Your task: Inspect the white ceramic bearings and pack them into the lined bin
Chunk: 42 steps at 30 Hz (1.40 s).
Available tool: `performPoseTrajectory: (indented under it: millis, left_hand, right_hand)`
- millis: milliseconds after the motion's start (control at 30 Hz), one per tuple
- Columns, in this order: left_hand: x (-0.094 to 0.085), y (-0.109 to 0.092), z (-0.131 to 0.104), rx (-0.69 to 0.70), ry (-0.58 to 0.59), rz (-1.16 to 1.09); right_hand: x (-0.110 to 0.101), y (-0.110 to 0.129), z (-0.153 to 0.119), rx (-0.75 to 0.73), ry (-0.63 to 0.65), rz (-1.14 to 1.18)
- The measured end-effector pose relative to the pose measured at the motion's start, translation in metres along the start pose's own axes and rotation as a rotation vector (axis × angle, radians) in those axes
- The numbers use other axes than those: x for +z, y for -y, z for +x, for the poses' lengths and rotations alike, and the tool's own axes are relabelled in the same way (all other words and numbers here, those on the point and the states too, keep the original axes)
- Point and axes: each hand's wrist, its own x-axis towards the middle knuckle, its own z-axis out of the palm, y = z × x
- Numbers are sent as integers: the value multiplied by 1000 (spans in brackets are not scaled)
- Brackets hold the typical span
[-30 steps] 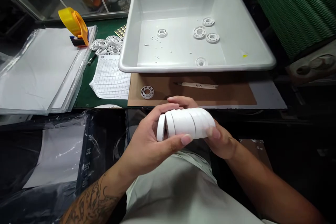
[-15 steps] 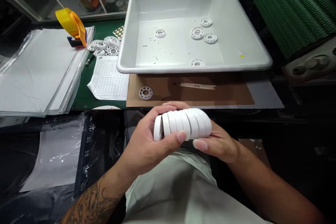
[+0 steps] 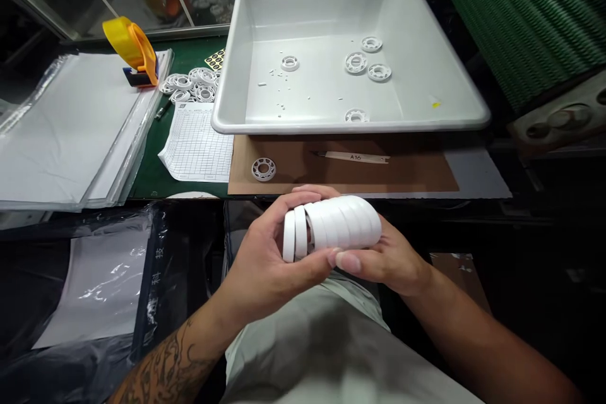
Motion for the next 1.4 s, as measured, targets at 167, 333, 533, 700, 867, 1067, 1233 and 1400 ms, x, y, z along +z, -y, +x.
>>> performPoseTrajectory:
  millis: [167, 333, 533, 700, 867, 1067, 1233, 1400]
  left_hand:
    - [0, 4, -3, 111, -5, 161]
    - [-2, 16, -2, 346, 32, 440]
    - [-14, 27, 4, 567, 201, 558]
    - [-18, 25, 0, 361, 367, 286]
    - [-8, 34, -2, 209, 165, 4]
    - [-3, 33, 4, 350, 135, 74]
    - [-2, 34, 4, 299, 110, -45]
    - [6, 30, -1, 47, 54, -303]
  right_hand:
    - [4, -4, 3, -30, -103, 37]
    - [11, -8, 1, -58, -137, 61]
    - [6, -8, -1, -129, -69, 20]
    - [-2, -11, 0, -163, -78, -28]
    - [-10, -20, -1, -245, -101, -203]
    - [-22, -31, -2, -274, -109, -344]
    - [-21, -27, 3, -303, 17, -294]
    - [-16, -22, 2, -248, 45, -166]
